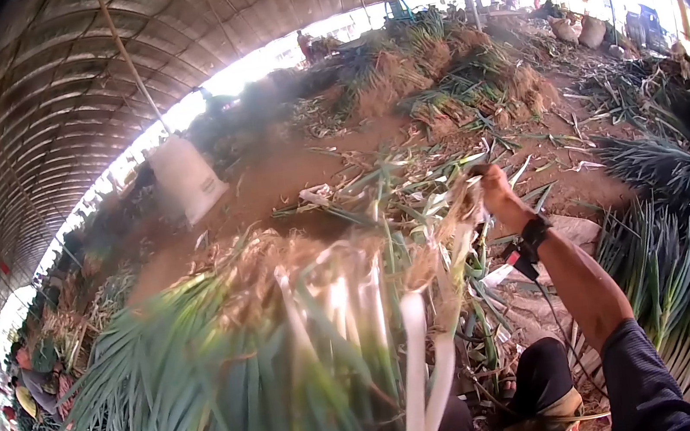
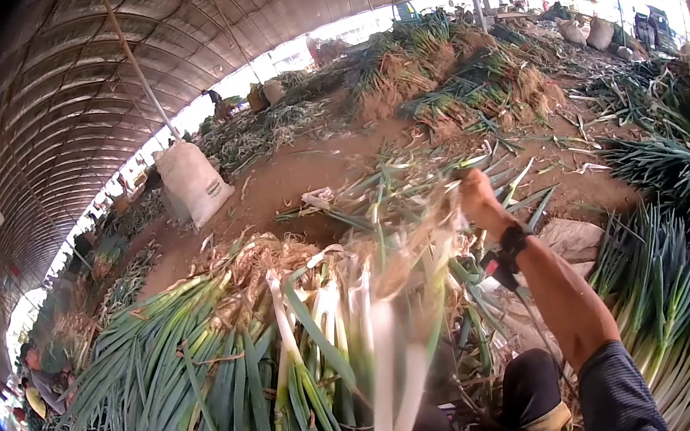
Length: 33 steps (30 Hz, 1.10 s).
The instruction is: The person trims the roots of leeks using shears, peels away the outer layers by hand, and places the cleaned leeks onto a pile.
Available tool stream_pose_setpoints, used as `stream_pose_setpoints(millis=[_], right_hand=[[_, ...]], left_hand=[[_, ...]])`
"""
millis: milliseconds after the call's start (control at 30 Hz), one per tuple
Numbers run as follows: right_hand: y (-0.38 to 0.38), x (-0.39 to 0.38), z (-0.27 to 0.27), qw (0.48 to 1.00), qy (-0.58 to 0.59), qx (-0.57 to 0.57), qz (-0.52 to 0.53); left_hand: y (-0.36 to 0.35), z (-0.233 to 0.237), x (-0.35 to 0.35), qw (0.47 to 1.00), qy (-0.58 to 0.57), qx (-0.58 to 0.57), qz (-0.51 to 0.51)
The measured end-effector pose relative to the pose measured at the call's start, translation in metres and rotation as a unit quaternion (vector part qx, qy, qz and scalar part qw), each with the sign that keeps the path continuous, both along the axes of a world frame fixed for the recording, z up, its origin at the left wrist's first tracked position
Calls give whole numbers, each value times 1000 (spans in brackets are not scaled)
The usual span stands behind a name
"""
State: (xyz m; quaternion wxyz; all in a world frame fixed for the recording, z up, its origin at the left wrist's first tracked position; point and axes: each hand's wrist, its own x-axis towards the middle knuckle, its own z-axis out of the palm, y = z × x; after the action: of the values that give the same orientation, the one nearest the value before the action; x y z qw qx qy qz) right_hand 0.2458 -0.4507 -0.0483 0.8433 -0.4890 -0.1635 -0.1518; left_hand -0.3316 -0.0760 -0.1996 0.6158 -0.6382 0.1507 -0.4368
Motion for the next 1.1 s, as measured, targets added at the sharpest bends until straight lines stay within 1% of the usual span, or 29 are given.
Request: stream_pose_setpoints(millis=[33, 67, 100, 133, 167, 200, 233, 267, 300, 333, 367, 433, 467, 500, 533, 567, 600, 667, 733, 767, 800, 833, 867, 900, 933, 1000, 1033, 1067, 1100], right_hand=[[-7, -22, 14, 1000, 15, 24, -2], [-11, -47, 26, 999, 8, 10, 46], [-15, -73, 39, 996, 2, -6, 94], [-19, -99, 52, 990, -4, -23, 140], [-17, -104, 52, 980, 55, -18, 189], [-17, -108, 51, 965, 114, -14, 235], [-2, -129, 64, 955, 71, -131, 256], [21, -147, 67, 938, 27, -144, 314], [42, -164, 68, 916, -16, -155, 370], [59, -176, 71, 901, -72, -251, 347], [74, -188, 73, 876, -132, -339, 316], [88, -195, 68, 854, -198, -426, 223], [95, -198, 65, 838, -227, -466, 173], [104, -211, 84, 832, -201, -495, 152], [111, -218, 95, 824, -176, -522, 130], [114, -219, 93, 820, -195, -525, 116], [118, -219, 90, 816, -215, -527, 102], [118, -226, 94, 772, -226, -581, 125], [124, -219, 61, 735, -285, -612, 65], [127, -211, 41, 698, -315, -642, 23], [127, -201, 26, 659, -344, -669, -19], [108, -153, 21, 727, -297, -611, -99], [90, -106, 16, 796, -246, -524, -173], [72, -61, 13, 851, -205, -422, -234], [57, -42, 47, 846, -153, -421, -288], [33, -29, 105, 771, -86, -495, -391], [26, -33, 130, 754, -76, -498, -420], [25, -36, 136, 754, -86, -459, -463], [25, -54, 142, 855, -145, -354, -351]], left_hand=[[-2, 12, 10, 993, -102, 35, 46], [-2, 21, 16, 972, -202, 70, 94], [11, 5, 12, 907, -296, 232, 190], [21, -3, 11, 797, -383, 394, 251], [28, -12, 6, 660, -434, 537, 296], [30, -13, 4, 494, -466, 656, 329], [25, -1, 3, 396, -457, 741, 291], [19, 13, 2, 297, -446, 811, 234], [3, 61, 8, 279, -407, 862, 117], [-5, 87, 11, 255, -360, 898, -1], [-2, 79, 9, 253, -391, 885, 30], [12, 41, 1, 247, -449, 854, 93], [21, 17, -2, 229, -488, 832, 128], [30, -7, -4, 211, -526, 808, 163], [27, 2, 2, 191, -561, 781, 198], [25, 14, 0, 230, -532, 811, 82], [18, 33, 8, 206, -534, 819, 30], [1, 64, 23, 157, -534, 827, -75], [-10, 78, 33, 107, -527, 824, -178], [-13, 82, 36, 84, -522, 818, -228], [-12, 78, 33, 94, -523, 818, -219], [-5, 60, 25, 103, -533, 822, -173], [3, 47, 17, 123, -539, 826, -114], [11, 29, 10, 142, -548, 823, -42], [22, 8, 0, 164, -559, 812, 36], [42, -34, -13, 201, -576, 765, 206], [48, -50, -10, 212, -586, 723, 296], [48, -41, 2, 210, -579, 700, 362], [48, -17, 19, 206, -569, 675, 422]])
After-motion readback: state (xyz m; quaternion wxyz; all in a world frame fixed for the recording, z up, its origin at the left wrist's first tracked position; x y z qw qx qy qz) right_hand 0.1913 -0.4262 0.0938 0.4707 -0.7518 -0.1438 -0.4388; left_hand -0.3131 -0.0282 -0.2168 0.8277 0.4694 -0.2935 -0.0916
